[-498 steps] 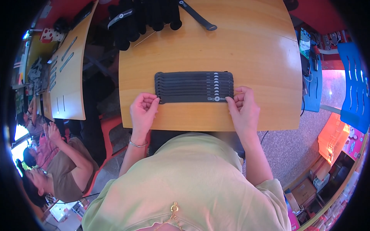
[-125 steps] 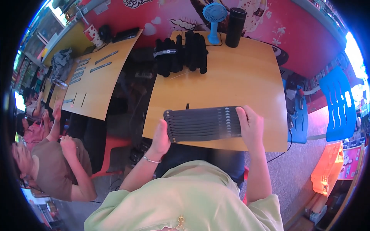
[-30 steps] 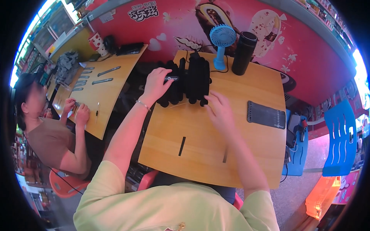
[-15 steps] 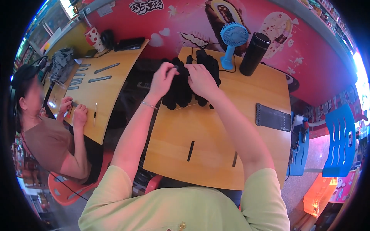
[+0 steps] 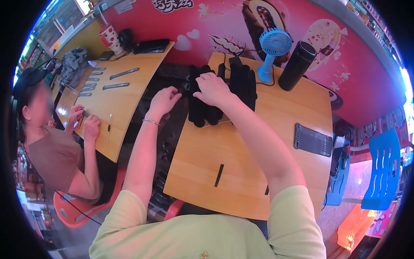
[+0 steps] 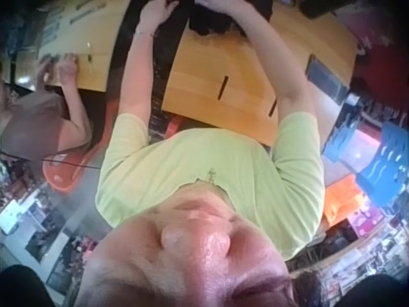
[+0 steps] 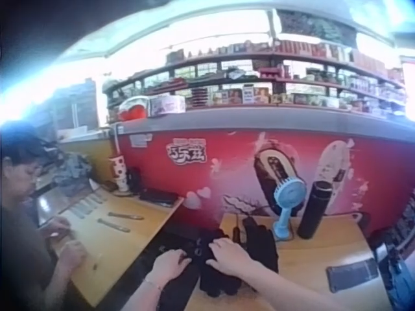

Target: Inspecting and poking small holes in flexible black plastic strips using a thin pin-like tool.

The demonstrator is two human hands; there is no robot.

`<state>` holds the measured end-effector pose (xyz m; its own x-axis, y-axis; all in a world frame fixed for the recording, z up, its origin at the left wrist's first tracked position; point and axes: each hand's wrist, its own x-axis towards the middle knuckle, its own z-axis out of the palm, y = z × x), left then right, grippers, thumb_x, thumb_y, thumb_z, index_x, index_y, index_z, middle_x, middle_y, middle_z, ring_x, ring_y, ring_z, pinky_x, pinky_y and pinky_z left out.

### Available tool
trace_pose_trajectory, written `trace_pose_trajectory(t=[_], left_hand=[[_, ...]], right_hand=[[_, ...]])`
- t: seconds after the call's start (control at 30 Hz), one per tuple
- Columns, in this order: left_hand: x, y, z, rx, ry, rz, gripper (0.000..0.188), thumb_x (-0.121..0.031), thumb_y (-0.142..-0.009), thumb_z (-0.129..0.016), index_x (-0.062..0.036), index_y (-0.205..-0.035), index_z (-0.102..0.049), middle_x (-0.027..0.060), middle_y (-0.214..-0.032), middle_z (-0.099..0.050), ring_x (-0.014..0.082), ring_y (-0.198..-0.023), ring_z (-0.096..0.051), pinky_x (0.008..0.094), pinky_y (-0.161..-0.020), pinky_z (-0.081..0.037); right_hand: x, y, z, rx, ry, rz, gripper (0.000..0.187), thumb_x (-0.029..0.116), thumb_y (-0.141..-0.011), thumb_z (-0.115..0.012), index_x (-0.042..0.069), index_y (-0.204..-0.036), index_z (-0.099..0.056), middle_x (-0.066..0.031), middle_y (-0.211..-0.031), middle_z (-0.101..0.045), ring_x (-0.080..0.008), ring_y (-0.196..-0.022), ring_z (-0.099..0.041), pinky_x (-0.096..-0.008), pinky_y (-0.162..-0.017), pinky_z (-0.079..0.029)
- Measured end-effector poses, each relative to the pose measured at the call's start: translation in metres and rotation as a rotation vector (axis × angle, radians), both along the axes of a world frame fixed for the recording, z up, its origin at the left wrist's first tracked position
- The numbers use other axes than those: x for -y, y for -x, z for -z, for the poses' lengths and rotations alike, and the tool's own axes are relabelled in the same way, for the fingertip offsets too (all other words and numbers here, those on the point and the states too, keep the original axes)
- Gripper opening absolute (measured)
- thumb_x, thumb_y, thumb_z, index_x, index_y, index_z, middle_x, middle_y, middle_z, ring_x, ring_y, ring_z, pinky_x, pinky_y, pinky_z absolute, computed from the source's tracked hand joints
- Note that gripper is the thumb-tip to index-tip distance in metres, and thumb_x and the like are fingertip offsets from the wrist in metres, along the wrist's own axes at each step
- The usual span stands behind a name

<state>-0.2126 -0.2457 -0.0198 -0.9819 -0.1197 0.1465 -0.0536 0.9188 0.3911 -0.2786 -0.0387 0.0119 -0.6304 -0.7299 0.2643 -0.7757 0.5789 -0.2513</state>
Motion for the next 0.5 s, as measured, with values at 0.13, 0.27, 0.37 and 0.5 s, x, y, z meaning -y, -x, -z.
trace_pose_trajectory(t=[0.13,0.27,0.37,0.5], left_hand=[[-0.018,0.019,-0.004,-0.322,0.123,-0.065,0.026,-0.024,-0.087,-0.054,-0.0044,-0.104,-0.057,0.0152,-0.096,-0.058,0.0322,-0.085,-0.060,0.0386,-0.072,-0.049],[-0.023,0.055,0.013,-0.516,-0.110,0.073,0.027,-0.018,-0.088,-0.051,0.0006,-0.108,-0.055,0.0197,-0.102,-0.055,0.0377,-0.092,-0.056,0.0406,-0.078,-0.048],[-0.026,0.079,0.032,-0.460,-0.278,0.006,0.033,-0.022,-0.090,-0.048,0.0032,-0.110,-0.053,0.0217,-0.101,-0.058,0.0390,-0.093,-0.056,0.0418,-0.081,-0.046],[-0.033,0.093,0.033,-0.258,-0.476,-0.094,0.040,-0.032,-0.088,-0.051,0.0038,-0.106,-0.055,0.0224,-0.092,-0.062,0.0378,-0.090,-0.058,0.0403,-0.080,-0.046]], right_hand=[[0.004,0.000,0.003,-0.023,-0.116,0.070,0.057,0.034,-0.079,-0.064,0.000,-0.122,-0.047,-0.0140,-0.131,-0.044,-0.0278,-0.125,-0.038,-0.0390,-0.100,-0.036],[0.007,0.001,0.011,0.020,-0.160,0.094,0.064,0.038,-0.081,-0.060,0.000,-0.129,-0.040,-0.0152,-0.137,-0.038,-0.0279,-0.130,-0.032,-0.0392,-0.103,-0.032],[0.010,-0.001,0.016,-0.014,-0.162,0.086,0.063,0.039,-0.084,-0.055,-0.001,-0.130,-0.038,-0.0177,-0.137,-0.037,-0.0304,-0.129,-0.032,-0.0396,-0.104,-0.031],[0.008,-0.003,0.023,-0.042,-0.185,0.110,0.064,0.042,-0.087,-0.050,0.000,-0.133,-0.035,-0.0172,-0.140,-0.033,-0.0295,-0.131,-0.030,-0.0392,-0.106,-0.028]])
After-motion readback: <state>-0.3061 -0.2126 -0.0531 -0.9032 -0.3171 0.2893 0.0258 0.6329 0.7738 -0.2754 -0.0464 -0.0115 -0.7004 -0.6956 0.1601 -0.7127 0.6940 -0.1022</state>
